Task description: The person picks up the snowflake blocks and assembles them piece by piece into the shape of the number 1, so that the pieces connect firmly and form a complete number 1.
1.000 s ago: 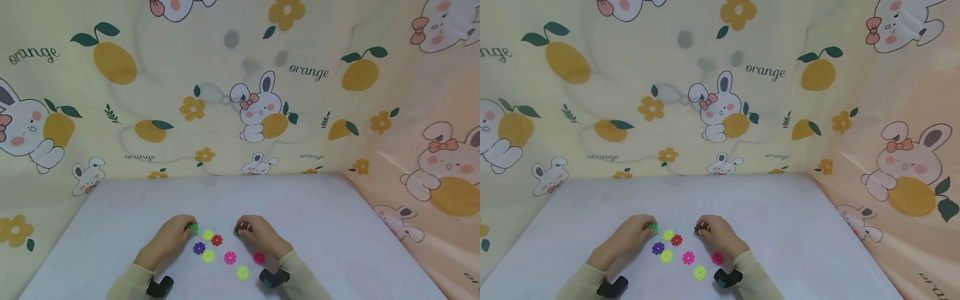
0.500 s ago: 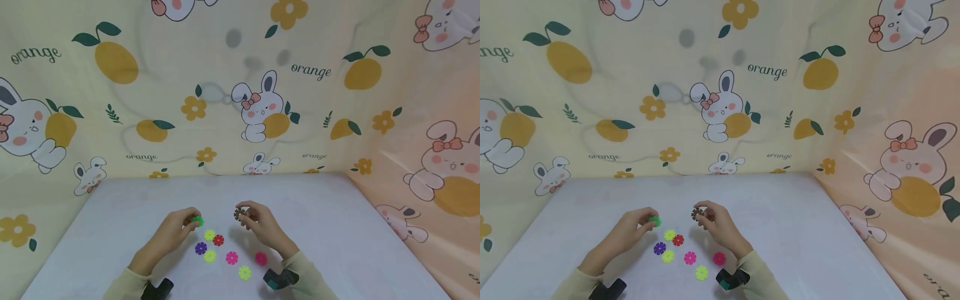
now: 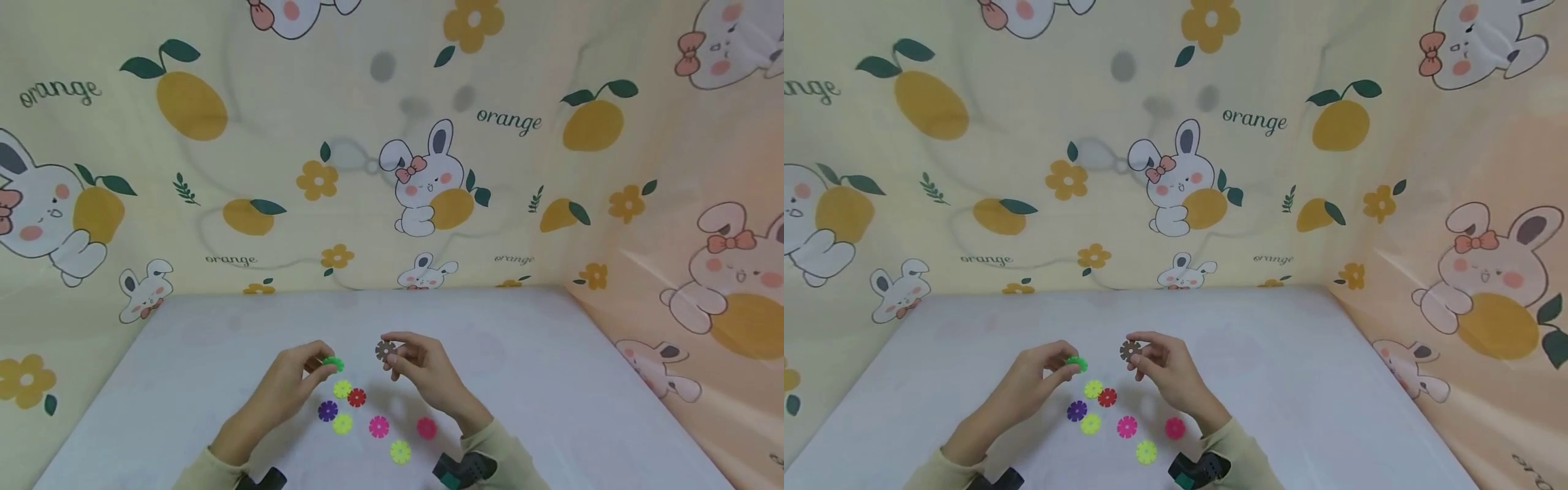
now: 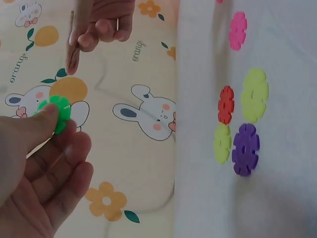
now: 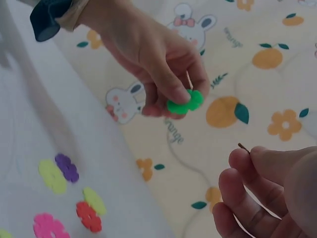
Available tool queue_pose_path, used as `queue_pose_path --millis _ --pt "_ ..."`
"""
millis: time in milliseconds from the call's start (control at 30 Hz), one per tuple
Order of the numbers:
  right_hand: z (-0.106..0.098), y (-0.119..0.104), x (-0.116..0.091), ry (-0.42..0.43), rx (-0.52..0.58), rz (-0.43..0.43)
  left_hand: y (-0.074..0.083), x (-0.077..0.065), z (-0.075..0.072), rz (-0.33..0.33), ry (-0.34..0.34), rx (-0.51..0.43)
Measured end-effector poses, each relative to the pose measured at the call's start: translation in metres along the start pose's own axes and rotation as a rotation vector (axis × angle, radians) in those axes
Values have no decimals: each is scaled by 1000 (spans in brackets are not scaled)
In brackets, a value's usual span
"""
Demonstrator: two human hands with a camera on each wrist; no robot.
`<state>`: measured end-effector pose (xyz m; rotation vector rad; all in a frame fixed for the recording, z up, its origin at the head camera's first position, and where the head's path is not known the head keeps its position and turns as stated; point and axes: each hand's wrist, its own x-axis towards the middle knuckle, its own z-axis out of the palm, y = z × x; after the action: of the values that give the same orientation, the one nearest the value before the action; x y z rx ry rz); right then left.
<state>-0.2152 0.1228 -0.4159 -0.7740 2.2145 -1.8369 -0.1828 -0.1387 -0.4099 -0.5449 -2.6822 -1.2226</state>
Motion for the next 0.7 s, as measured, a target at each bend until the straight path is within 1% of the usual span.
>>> queue_pose_path --millis 67,167,233,367,467,600,700 --pt "2 -1 -1 -7 50 3 2 -1 1 -6 -13 -23" --pt "4 -3 -1 -18 119 0 2 -2 2 3 -19 -53" --pt "7 -4 -2 -21 155 3 4 -2 2 29 -15 -68" --pt "12 -7 -2 -23 187 13 8 -4 1 86 12 -81" --pt "16 -8 -3 -25 205 18 11 -4 2 99 27 -68" --pt "20 -7 -3 -31 219 32 15 -5 4 95 40 -15" --pt "22 -6 -2 -45 212 44 17 -5 5 119 52 35"
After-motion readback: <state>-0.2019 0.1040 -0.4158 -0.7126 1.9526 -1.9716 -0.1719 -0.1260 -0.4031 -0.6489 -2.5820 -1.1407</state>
